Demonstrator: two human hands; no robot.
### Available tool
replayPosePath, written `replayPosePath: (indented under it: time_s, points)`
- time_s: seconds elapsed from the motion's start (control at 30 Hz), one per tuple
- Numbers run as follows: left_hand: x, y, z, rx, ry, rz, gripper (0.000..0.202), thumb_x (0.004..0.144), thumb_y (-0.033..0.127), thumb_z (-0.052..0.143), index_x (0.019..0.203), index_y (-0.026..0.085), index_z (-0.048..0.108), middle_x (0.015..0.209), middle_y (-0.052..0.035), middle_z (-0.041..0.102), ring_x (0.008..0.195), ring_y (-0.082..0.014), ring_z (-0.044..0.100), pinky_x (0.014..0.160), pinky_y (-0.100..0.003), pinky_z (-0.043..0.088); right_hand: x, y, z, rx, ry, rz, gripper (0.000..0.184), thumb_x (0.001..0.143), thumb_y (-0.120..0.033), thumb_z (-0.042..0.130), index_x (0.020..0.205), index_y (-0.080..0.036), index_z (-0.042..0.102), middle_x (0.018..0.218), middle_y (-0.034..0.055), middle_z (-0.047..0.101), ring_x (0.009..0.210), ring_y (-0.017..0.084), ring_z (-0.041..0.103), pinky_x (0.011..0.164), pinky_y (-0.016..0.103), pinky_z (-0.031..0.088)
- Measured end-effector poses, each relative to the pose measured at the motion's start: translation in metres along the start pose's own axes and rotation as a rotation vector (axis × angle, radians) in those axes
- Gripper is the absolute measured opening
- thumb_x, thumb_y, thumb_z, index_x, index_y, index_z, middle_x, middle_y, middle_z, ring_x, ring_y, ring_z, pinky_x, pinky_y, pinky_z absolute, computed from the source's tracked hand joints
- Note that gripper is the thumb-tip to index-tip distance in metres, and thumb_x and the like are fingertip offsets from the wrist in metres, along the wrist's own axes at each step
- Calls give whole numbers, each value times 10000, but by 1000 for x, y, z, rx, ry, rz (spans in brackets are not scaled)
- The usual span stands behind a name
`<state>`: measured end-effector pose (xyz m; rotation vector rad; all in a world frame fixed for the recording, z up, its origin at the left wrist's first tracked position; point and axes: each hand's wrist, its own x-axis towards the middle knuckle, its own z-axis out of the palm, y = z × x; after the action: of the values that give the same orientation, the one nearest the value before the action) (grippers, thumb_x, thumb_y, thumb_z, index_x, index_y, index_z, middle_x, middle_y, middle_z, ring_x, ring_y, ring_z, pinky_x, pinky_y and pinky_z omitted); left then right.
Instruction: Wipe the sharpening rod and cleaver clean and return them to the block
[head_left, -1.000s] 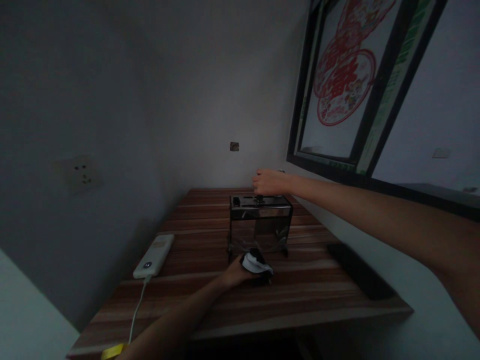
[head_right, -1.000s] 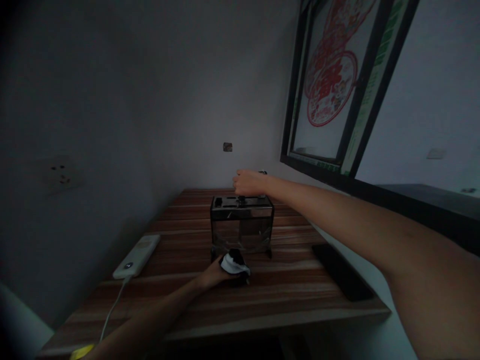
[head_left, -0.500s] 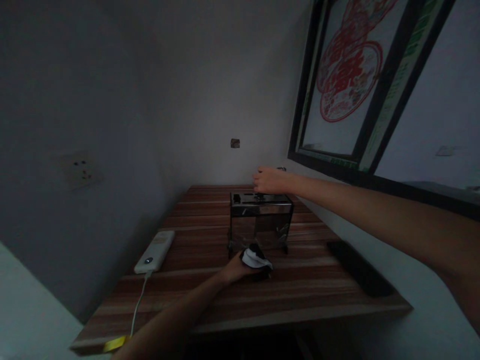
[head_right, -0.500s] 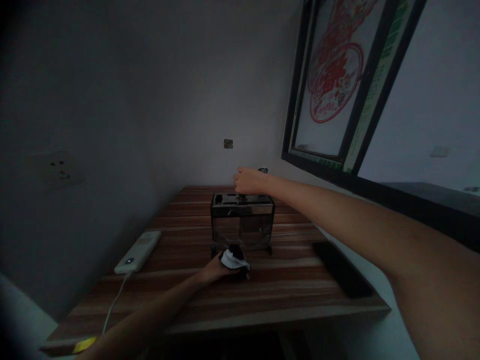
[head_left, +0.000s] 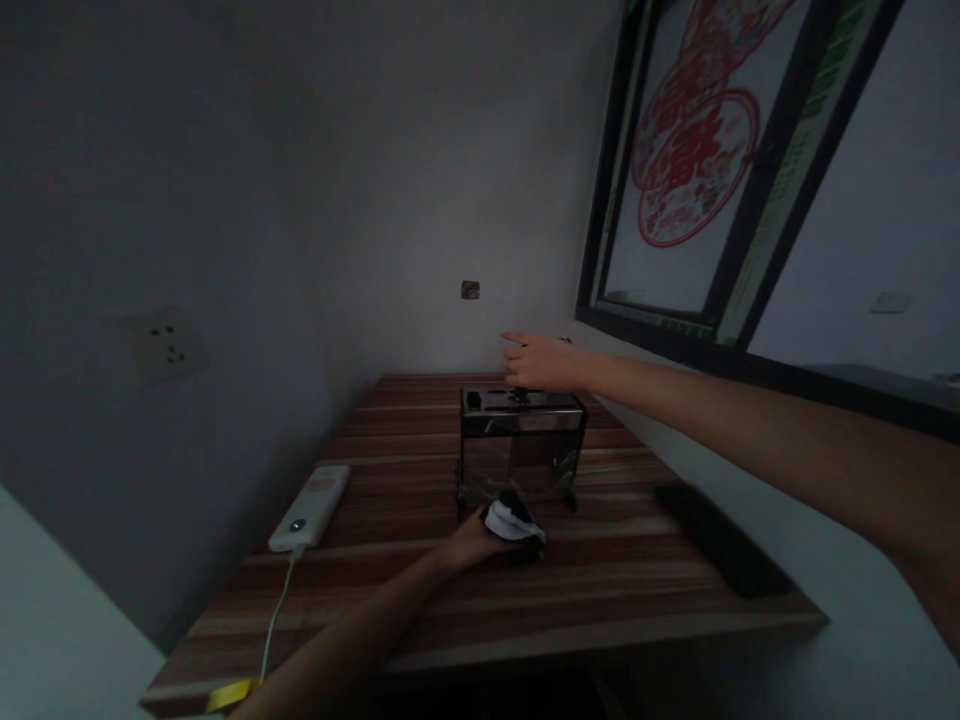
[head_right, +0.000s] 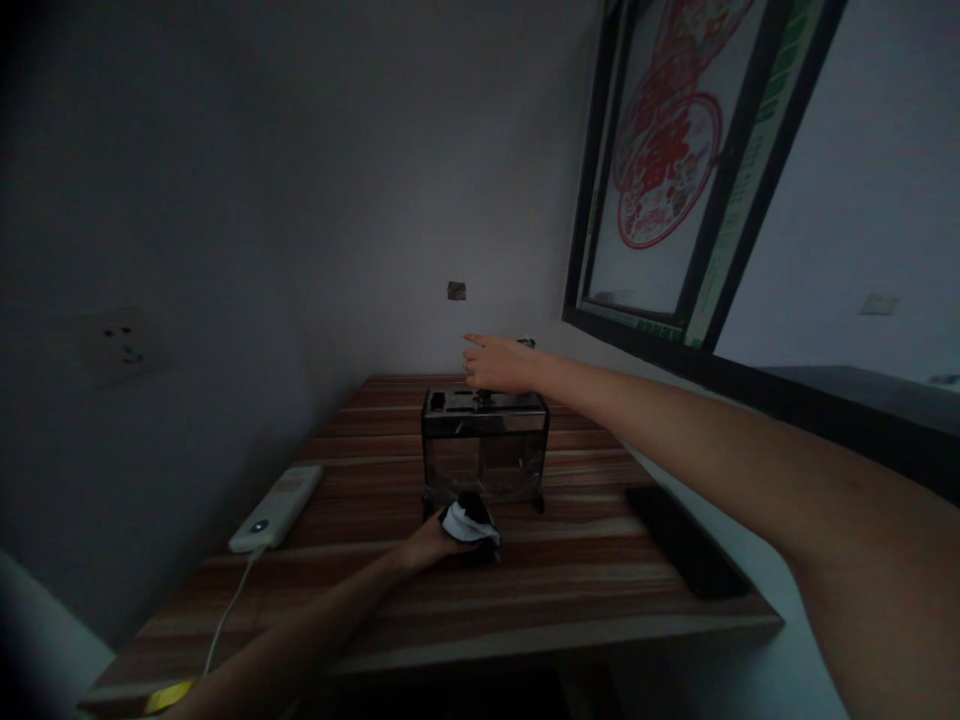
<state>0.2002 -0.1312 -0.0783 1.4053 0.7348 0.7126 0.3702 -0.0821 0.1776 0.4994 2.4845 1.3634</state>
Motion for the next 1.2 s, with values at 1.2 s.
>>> replayPosePath:
  time_s: [1.2]
  points:
    - [-1, 10, -10, -28, -210, 145, 825, 518, 199, 772, 1262, 220, 415, 1300, -90, 450, 1199, -258, 397, 1027, -404, 255, -28, -247, 75, 2091, 407, 1212, 410, 593, -430, 689, 910, -172, 650, 904, 46, 674, 897, 260, 594, 821, 373, 441]
